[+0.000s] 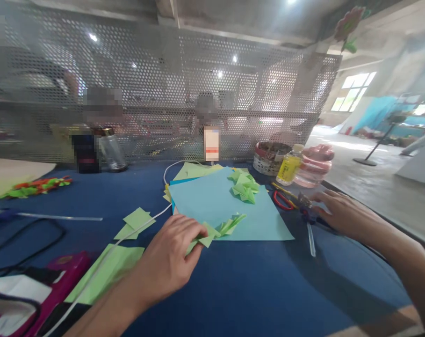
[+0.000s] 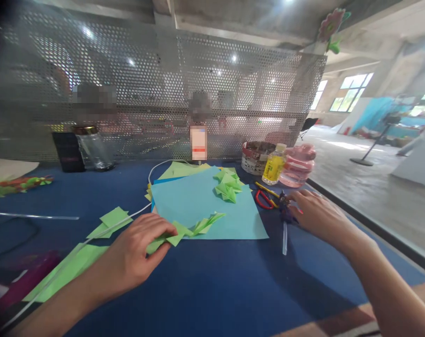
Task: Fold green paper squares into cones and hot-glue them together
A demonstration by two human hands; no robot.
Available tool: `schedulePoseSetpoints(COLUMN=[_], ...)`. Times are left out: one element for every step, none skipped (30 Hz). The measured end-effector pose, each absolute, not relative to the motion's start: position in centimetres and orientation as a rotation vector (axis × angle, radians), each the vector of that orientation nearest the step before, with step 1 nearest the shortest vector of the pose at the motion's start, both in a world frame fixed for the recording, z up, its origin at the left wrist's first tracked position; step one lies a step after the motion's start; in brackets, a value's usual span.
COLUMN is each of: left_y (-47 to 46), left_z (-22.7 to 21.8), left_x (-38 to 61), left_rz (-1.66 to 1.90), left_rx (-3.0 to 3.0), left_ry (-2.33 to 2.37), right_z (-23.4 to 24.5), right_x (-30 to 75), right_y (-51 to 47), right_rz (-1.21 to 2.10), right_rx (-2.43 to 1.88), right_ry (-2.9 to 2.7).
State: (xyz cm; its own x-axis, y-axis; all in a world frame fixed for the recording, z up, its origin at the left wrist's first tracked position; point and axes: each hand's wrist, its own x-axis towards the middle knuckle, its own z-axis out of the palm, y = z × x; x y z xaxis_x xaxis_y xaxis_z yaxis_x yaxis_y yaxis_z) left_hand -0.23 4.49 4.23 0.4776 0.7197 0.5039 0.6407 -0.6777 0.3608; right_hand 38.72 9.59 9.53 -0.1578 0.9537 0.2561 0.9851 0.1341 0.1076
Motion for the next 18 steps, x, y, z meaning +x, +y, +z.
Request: schedulePoseSetpoints(left_y=[4.4, 4.2, 4.1, 4.0, 3.9, 3.9, 3.9, 4.0, 4.1, 4.2, 4.3, 4.4, 4.5, 4.6, 4.6, 4.6, 4.7, 4.7], left_z=[4.4, 4.6, 4.7, 4.8, 4.9, 4.9, 4.9, 4.9, 4.8, 4.6, 4.5, 4.4, 4.3, 4.3, 4.3, 4.3, 4.3, 4.4], left_x=[-0.2, -0.1, -0.1, 0.0, 0.0, 0.0, 0.0, 0.0, 0.0, -0.1, -0.1, -0.2, -0.2, -0.3, -0.3, -0.3, -0.3, -0.2], left_rz=[0.951, 0.937, 0.929, 0.927, 0.936, 0.952, 0.978, 1.005, 1.034, 1.063, 1.087, 1.106, 1.12, 1.131, 1.14, 1.146, 1.152, 1.155], left_rx=[2.578, 2.564, 2.551, 2.535, 2.518, 2.499, 2.48, 2.464, 2.458, 2.463, 2.476, 2.494, 2.512, 2.529, 2.543, 2.557, 2.574, 2.595], left_ry=[1.209, 1.218, 1.226, 1.231, 1.234, 1.238, 1.245, 1.251, 1.255, 1.258, 1.259, 1.257, 1.253, 1.249, 1.243, 1.235, 1.225, 1.217], right_z=[8.9, 8.3, 7.7, 7.3, 6.9, 6.7, 6.5, 6.3, 6.2, 6.1, 6.1, 6.1, 6.2, 6.3, 6.5, 6.7, 7.1, 7.5], right_x=[39.8, 40.7, 41.3, 41.7, 41.8, 41.8, 41.5, 41.3, 40.9, 40.6, 40.3, 40.1, 39.9, 39.8, 39.8, 39.7, 39.5, 39.2], right_y=[9.5, 9.4, 9.3, 9.1, 9.0, 8.8, 8.7, 8.6, 8.5, 8.5, 8.4, 8.4, 8.3, 8.2, 8.1, 7.9, 7.8, 7.6], right_rz=[-0.356, -0.328, -0.295, -0.27, -0.249, -0.234, -0.223, -0.218, -0.215, -0.215, -0.216, -0.218, -0.225, -0.237, -0.253, -0.275, -0.297, -0.3], right_rx=[-2.01, -2.052, -2.083, -2.103, -2.116, -2.12, -2.122, -2.123, -2.125, -2.129, -2.135, -2.144, -2.157, -2.168, -2.178, -2.188, -2.187, -2.161], right_ry=[-2.264, -2.264, -2.269, -2.272, -2.274, -2.277, -2.277, -2.273, -2.265, -2.252, -2.236, -2.213, -2.184, -2.149, -2.111, -2.074, -2.028, -1.984])
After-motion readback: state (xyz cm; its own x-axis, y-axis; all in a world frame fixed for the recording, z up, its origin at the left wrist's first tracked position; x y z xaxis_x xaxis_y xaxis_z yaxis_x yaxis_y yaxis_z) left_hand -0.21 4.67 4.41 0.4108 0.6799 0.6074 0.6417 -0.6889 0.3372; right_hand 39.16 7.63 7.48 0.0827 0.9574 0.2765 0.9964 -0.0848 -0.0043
